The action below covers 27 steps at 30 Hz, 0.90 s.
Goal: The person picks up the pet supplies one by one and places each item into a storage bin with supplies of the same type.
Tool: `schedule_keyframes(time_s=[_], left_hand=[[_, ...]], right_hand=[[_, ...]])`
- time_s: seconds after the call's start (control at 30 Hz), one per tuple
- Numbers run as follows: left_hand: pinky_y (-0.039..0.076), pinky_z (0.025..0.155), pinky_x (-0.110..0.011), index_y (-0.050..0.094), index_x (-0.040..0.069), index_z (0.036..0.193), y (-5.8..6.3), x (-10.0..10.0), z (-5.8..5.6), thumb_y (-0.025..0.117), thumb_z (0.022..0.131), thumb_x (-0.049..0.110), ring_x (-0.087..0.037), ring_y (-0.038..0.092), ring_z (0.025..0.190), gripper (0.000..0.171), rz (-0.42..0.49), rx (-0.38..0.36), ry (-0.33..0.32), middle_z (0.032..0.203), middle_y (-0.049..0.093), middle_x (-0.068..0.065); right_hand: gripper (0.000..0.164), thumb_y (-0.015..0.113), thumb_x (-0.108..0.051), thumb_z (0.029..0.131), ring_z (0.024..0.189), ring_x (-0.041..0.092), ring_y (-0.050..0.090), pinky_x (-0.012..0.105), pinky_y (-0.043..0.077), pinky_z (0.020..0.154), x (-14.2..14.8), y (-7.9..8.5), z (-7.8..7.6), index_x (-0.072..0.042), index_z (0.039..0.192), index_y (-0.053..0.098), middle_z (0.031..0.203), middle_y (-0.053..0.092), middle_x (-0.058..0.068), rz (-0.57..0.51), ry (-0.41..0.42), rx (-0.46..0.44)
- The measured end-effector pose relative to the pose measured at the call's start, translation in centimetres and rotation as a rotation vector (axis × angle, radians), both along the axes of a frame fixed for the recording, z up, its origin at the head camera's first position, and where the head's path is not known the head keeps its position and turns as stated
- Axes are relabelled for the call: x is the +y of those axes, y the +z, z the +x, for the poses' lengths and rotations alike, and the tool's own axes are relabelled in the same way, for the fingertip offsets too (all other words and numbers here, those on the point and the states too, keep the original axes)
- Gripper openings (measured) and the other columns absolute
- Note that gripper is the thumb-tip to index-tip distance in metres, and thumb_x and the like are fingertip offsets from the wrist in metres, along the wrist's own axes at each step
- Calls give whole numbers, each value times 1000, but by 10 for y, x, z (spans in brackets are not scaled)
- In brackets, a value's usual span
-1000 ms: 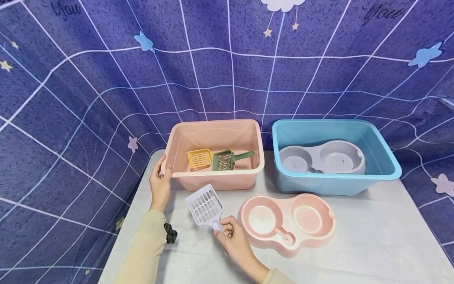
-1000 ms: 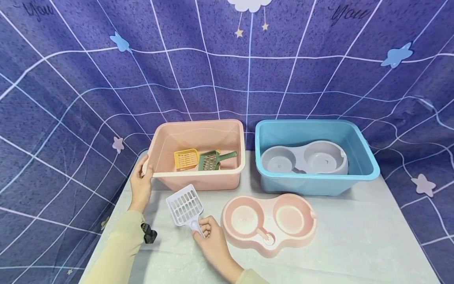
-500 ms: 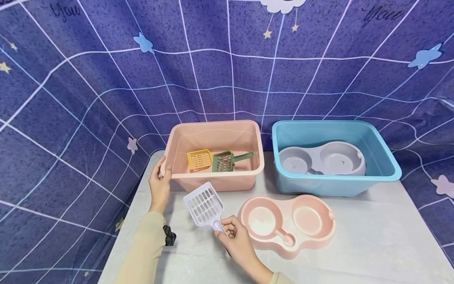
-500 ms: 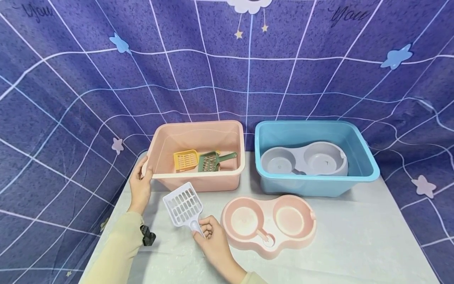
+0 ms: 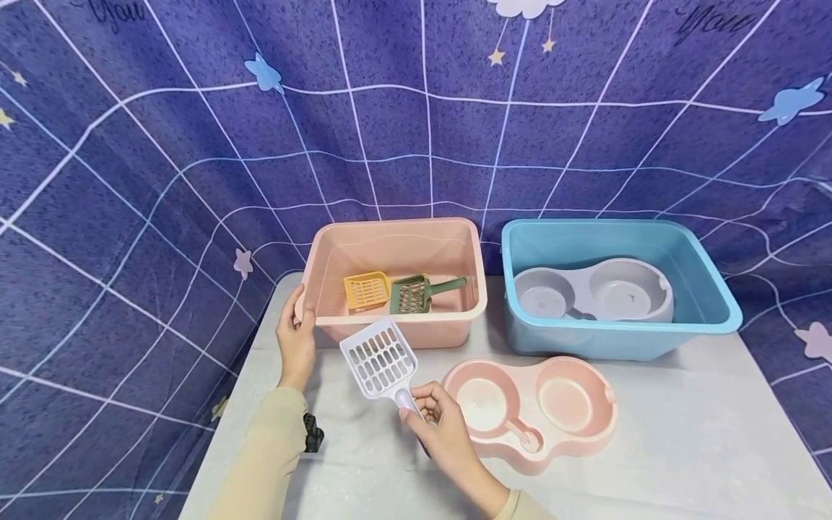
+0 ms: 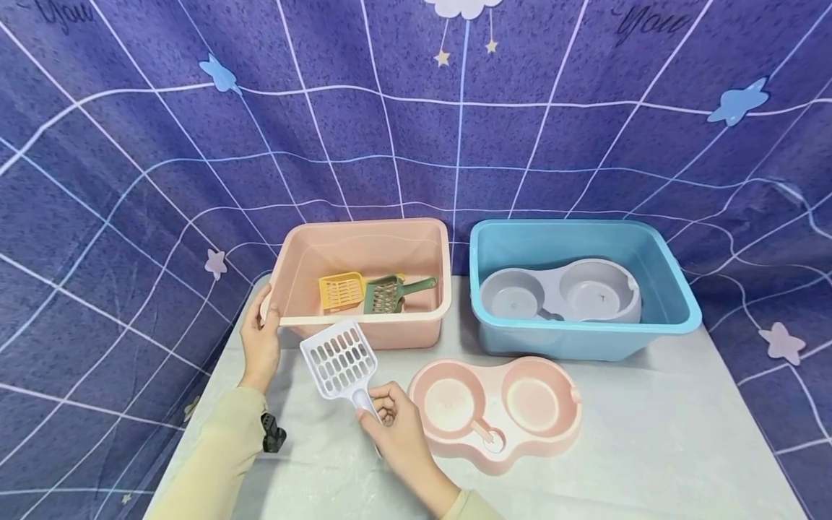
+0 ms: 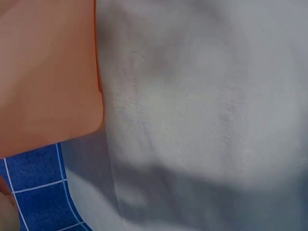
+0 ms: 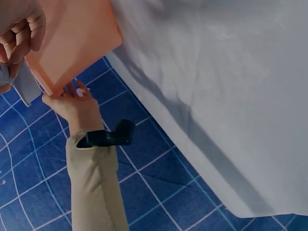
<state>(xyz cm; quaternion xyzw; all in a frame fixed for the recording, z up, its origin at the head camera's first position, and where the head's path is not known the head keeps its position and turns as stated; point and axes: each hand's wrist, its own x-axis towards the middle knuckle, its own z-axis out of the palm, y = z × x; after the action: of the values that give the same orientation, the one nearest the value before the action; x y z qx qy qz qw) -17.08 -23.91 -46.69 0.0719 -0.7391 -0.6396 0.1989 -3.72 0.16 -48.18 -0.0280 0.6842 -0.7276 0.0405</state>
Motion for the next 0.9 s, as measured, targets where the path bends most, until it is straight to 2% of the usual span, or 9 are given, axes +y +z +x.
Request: schedule_keyframes(time_s=[0.2, 0.47, 0.67, 0.9], left_hand=[[49, 81, -12, 47, 3, 146, 0, 0, 0, 52, 102, 11, -11, 53, 109, 45, -6, 13, -2, 148, 46, -16], [45, 88, -13, 46, 4, 147, 3, -1, 2, 52, 103, 14, -23, 47, 128, 46, -32, -8, -8, 151, 43, -14], [46, 88, -14, 46, 6, 147, 5, -1, 2, 51, 103, 13, -24, 47, 128, 46, -34, -29, -6, 150, 43, -13], [45, 91, -15, 47, 4, 147, 5, 0, 1, 51, 102, 11, -23, 46, 130, 45, -30, -14, -5, 150, 43, -12]], right_hand=[[23, 72, -3, 84, 66, 7, 53, 15, 42, 61, 4, 6, -7, 4, 104, 61, 79, 66, 7, 10, -11, 13], [23, 71, -4, 87, 64, 6, 52, 15, 41, 57, 6, 13, -14, 4, 105, 60, 80, 66, 7, -6, -11, 13], [23, 71, -4, 87, 65, 7, 52, 15, 41, 58, 6, 17, -18, 3, 107, 60, 80, 65, 5, -9, -5, 15], [25, 71, -6, 88, 68, 8, 52, 16, 42, 60, 8, 23, -25, 3, 109, 60, 82, 65, 5, -1, -14, 38]])
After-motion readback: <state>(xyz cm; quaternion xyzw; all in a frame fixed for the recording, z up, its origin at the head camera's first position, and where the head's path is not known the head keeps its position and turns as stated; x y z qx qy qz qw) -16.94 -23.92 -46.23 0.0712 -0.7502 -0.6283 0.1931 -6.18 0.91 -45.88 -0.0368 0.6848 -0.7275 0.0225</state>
